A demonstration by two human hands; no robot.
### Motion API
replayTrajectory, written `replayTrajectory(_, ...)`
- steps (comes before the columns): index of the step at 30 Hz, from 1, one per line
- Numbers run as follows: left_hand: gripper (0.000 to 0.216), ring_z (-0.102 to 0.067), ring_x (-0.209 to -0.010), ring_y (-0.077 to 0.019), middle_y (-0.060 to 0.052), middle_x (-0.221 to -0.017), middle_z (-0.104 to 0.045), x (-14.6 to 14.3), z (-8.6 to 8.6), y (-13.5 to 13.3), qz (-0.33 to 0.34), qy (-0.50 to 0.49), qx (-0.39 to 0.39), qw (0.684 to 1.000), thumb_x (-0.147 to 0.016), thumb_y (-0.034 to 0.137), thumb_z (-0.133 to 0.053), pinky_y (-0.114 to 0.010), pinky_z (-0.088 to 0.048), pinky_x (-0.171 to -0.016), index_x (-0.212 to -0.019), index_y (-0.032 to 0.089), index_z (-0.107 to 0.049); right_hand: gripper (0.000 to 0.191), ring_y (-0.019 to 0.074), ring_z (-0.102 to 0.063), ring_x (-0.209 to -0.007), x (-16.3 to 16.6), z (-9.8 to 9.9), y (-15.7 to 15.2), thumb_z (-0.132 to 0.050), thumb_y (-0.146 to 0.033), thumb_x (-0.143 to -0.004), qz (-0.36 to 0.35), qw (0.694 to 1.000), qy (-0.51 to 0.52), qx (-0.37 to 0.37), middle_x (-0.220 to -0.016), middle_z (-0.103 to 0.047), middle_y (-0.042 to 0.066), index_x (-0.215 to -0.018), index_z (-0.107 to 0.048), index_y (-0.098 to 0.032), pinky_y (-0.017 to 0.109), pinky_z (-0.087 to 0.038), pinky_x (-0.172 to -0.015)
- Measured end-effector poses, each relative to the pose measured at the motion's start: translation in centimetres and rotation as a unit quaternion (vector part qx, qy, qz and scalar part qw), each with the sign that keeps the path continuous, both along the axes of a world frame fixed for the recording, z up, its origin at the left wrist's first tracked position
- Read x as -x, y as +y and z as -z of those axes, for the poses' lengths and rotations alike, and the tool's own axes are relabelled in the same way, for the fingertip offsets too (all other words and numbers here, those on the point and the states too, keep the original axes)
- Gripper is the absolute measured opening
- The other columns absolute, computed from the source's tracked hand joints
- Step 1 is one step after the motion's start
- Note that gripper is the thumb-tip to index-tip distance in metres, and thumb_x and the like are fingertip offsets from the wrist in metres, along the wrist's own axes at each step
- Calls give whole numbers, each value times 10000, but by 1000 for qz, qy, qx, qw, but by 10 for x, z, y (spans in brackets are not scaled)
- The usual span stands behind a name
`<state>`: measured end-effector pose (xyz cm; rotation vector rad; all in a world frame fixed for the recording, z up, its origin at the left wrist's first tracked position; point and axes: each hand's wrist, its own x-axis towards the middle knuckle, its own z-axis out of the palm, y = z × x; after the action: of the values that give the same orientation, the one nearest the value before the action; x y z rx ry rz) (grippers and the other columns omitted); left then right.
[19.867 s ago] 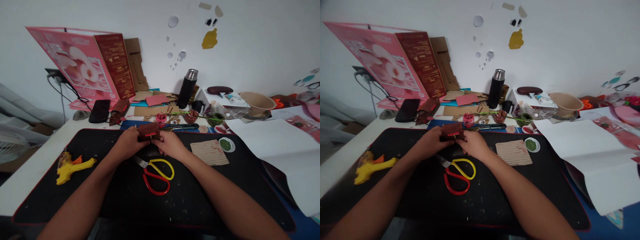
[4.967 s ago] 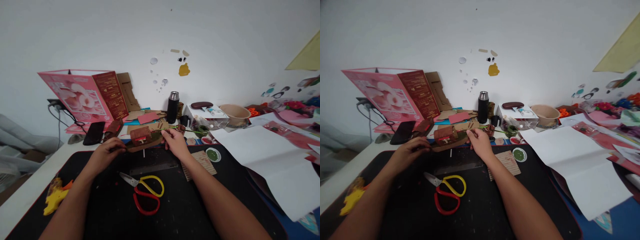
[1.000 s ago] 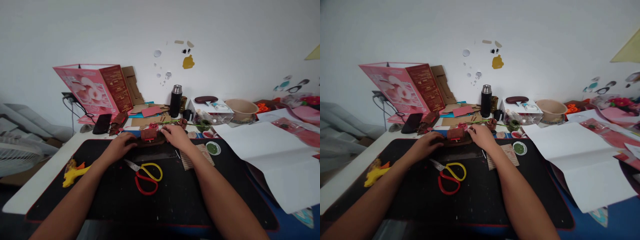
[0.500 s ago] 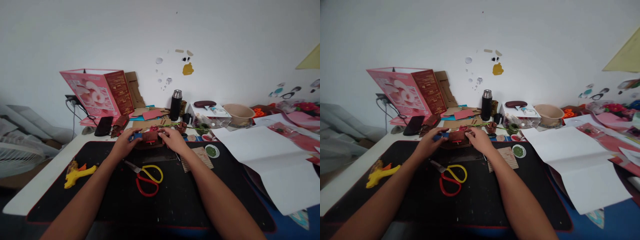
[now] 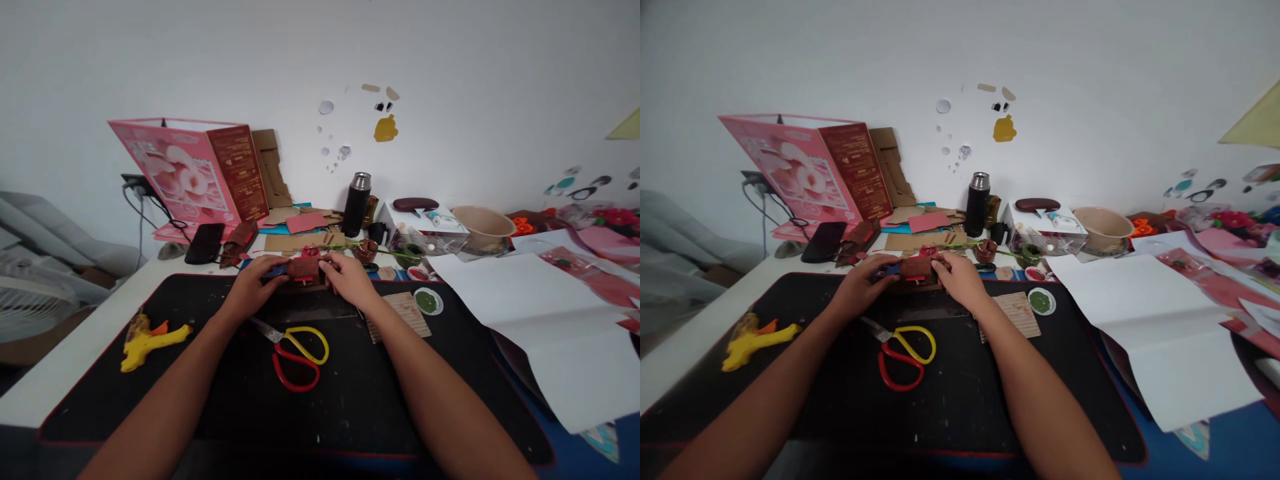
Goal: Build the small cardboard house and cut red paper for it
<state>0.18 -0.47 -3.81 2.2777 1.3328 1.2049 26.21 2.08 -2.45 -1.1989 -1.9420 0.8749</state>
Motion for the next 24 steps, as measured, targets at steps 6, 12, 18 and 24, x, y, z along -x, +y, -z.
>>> replayTrajectory(6, 336, -665, -1195, -276, -97, -1250, -736, -1, 0, -1, -2, 3, 10, 1000, -943, 397, -655, -473, -513, -1069, -1241, 248, -691, 197, 124, -569, -463, 1, 1, 0, -536, -296, -1044, -4, 1000, -9, -8, -640, -663, -38, -1042, -706, -197, 255, -424, -584)
replayTrajectory(12, 337, -668, -1187, -279, -100, -1247, -738, -2, -3, -1, -4, -8, 32, 999, -931, 411, -660, -492, -502, -1084, -1226, 253, -699, 195, 132, -578, -512, 1, 0, 0, -538, -298, -1054, -4, 999, -30, -14, -652, -666, -29, -1048, -707, -202, 246, -419, -590)
replayTrajectory(18, 338, -670, -1180, -277, -94, -1241, -744, -2, -4, -2, -2, -7, 37, 999, -934, 417, -658, -470, -509, -1073, -1220, 243, -705, 187, 144, -576, -548, 1, -2, -2, -537, -253, -1042, -5, 998, -57, -23, -691, -687, -8, -1061, -715, -198, 253, -404, -602)
replayTrajectory(24, 347, -667, -1179, -272, -93, -1243, -742, -2, -3, -3, -4, -1, 39, 999, -961, 425, -629, -449, -507, -1068, -1243, 235, -700, 194, 153, -574, -570, 1, -1, -1, -541, -247, -1036, -5, 997, -69, -32, -711, -697, 4, -1082, -717, -181, 263, -406, -629)
